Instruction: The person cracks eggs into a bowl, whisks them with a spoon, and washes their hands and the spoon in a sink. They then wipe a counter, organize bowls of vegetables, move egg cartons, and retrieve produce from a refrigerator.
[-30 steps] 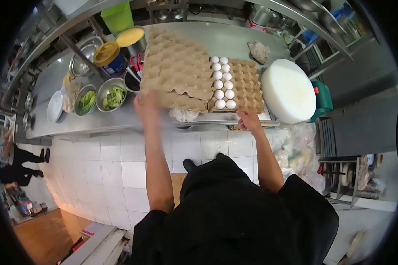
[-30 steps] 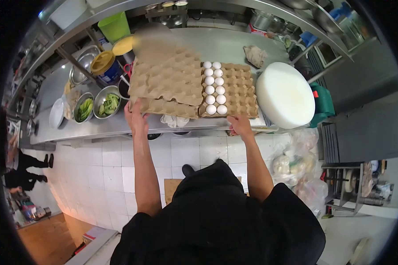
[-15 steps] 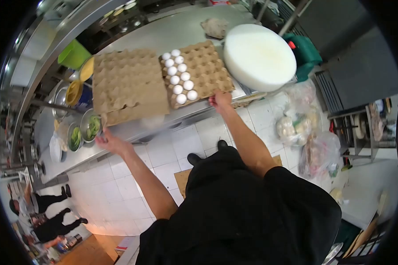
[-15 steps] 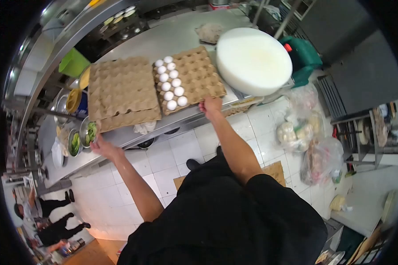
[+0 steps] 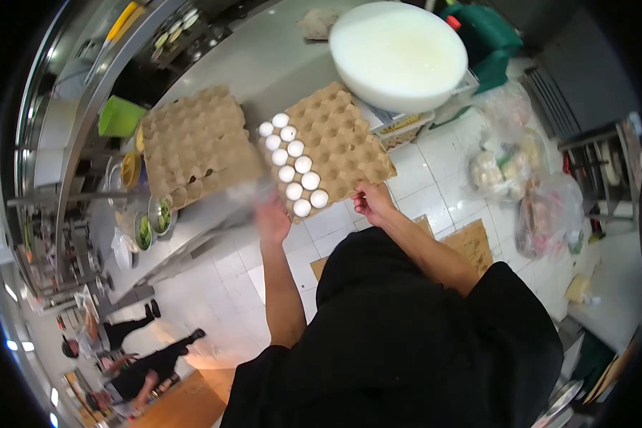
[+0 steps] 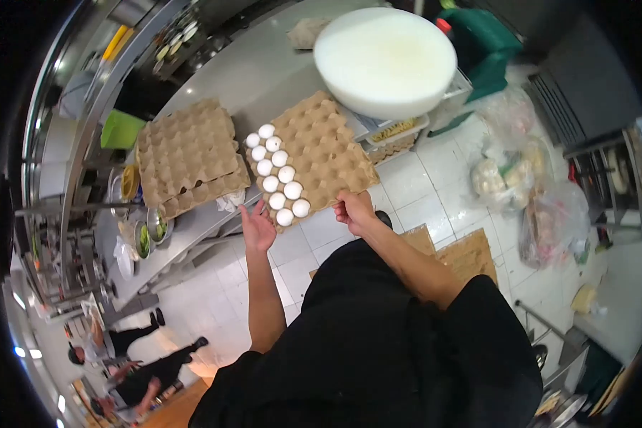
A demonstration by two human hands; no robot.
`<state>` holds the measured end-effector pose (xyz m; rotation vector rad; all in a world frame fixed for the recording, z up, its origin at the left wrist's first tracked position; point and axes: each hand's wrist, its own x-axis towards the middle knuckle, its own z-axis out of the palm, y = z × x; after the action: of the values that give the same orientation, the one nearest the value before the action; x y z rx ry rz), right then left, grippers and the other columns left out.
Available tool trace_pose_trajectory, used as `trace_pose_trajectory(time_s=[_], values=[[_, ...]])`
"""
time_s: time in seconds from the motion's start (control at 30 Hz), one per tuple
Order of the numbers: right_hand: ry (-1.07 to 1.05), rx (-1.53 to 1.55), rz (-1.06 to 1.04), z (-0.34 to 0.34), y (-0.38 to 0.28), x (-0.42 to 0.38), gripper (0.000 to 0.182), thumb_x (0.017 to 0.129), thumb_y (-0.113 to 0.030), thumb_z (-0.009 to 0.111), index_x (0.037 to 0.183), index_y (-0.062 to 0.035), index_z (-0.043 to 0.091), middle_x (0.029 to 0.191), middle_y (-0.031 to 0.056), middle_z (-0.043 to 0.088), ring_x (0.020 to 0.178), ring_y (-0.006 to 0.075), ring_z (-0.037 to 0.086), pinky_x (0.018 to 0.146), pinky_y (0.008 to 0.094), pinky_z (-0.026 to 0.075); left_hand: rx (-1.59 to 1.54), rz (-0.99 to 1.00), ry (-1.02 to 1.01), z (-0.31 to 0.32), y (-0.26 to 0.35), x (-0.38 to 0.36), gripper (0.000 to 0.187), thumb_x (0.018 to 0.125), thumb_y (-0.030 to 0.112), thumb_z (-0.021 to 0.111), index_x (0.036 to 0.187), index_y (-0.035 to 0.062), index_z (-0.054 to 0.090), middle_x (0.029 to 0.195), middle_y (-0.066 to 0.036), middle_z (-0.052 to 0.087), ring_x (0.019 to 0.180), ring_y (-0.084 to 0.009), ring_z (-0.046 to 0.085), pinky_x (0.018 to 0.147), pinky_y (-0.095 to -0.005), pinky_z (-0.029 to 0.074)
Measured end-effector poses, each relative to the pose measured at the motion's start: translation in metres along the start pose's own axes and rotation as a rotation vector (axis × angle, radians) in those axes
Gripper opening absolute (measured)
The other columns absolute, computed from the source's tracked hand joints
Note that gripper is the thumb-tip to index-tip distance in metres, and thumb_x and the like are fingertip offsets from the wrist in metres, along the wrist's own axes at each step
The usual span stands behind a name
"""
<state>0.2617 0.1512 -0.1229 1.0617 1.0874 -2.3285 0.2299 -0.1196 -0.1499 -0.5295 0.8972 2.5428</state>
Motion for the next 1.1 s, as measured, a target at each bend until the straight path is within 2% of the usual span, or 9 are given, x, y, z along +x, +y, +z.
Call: trace_pose_trajectory(time_s=[0.07,0.17,0.2,0.43,0.53,0.73,0.83,0.93,1.1], values=[[0.028,0.033,-0.016,-0.018,0.009,-0.019,0.009,0.079,-0.009,0.055,0.086,-0.0033,0.052,0.063,0.0066,0.055,0.048,0.0133,0.051,0.042,0.0269,0.044,0.26,-0.098,0.057,0.018,0.002,0.002,0.073,0.087,0.063,0.037,0.135,0.0085,0.029,0.132,-0.017,0.041,0.121,-0.03,0.04,0.099,-0.0465,0.034],[0.043,0.018,-0.106,-0.054,0.022,-0.07,0.018,0.079,-0.005,0.056,0.094,0.0008,0.049,0.065,0.0078,0.055,0.049,0.0139,0.053,0.04,0.0265,0.044,0.601,-0.006,0.045,0.03,-0.044,-0.024,0.056,0.094,0.031,0.047,0.14,0.0112,0.021,0.135,-0.008,0.039,0.12,-0.0254,0.041,0.098,-0.0441,0.035],[0.086,0.066,-0.125,-0.071,0.027,-0.085,0.018,0.079,-0.005,0.056,0.094,0.0008,0.049,0.065,0.0078,0.055,0.049,0.0139,0.053,0.04,0.0265,0.044,0.514,-0.146,0.047,0.051,-0.051,-0.051,0.06,0.091,0.02,0.054,0.14,0.0169,0.02,0.13,-0.006,0.043,0.117,-0.0234,0.043,0.092,-0.0477,0.039],[0.298,0.154,-0.005,-0.181,0.069,-0.171,0.018,0.08,-0.001,0.056,0.094,0.0058,0.048,0.065,0.0095,0.055,0.047,0.0155,0.055,0.039,0.0277,0.046,0.654,-0.587,-0.098,0.092,-0.118,-0.09,0.062,0.09,0.019,0.055,0.136,0.0217,0.014,0.118,-0.009,0.048,0.103,-0.0205,0.052,0.07,-0.0423,0.05],[0.401,0.32,-0.019,-0.23,0.077,-0.17,0.017,0.08,0.0,0.055,0.095,0.0068,0.049,0.065,0.0093,0.055,0.048,0.0151,0.056,0.039,0.0265,0.046,0.758,-0.812,-0.151,0.1,-0.167,-0.065,0.066,0.088,0.016,0.053,0.136,0.0215,0.008,0.125,-0.013,0.042,0.112,-0.0268,0.046,0.077,-0.0533,0.046],[0.442,0.223,0.094,-0.326,0.094,-0.034,0.016,0.08,-0.001,0.054,0.093,0.0069,0.052,0.066,0.0094,0.057,0.049,0.0138,0.056,0.04,0.0259,0.047,0.73,-1.028,0.096,0.045,-0.275,0.059,0.056,0.075,0.009,0.053,0.125,0.0182,0.03,0.124,-0.013,0.038,0.113,-0.0391,0.043,0.082,-0.0707,0.04],[0.371,0.026,0.173,-0.363,0.077,0.07,0.017,0.078,0.0,0.052,0.094,0.0026,0.055,0.063,0.0083,0.056,0.047,0.0134,0.053,0.038,0.0254,0.043,0.722,-0.951,0.181,0.004,-0.318,0.139,0.049,0.07,0.007,0.051,0.117,0.0141,0.04,0.122,-0.013,0.039,0.111,-0.0377,0.041,0.084,-0.0732,0.037],[0.169,0.157,-0.105,-0.389,0.057,0.171,0.02,0.076,0.001,0.05,0.096,0.0003,0.055,0.062,0.009,0.055,0.046,0.0151,0.053,0.039,0.0267,0.043,0.738,-0.889,0.257,-0.021,-0.347,0.219,0.05,0.066,0.006,0.049,0.115,0.0094,0.041,0.121,-0.013,0.039,0.111,-0.0363,0.041,0.089,-0.0732,0.035],[0.043,0.074,0.059,-0.404,0.018,0.286,0.03,0.078,-0.004,0.052,0.108,-0.001,0.049,0.072,0.0101,0.056,0.057,0.0174,0.057,0.05,0.0303,0.05,0.725,-0.854,0.39,-0.019,-0.361,0.287,0.055,0.065,0.004,0.047,0.119,0.0061,0.04,0.12,-0.014,0.041,0.11,-0.0337,0.042,0.092,-0.0723,0.032]])
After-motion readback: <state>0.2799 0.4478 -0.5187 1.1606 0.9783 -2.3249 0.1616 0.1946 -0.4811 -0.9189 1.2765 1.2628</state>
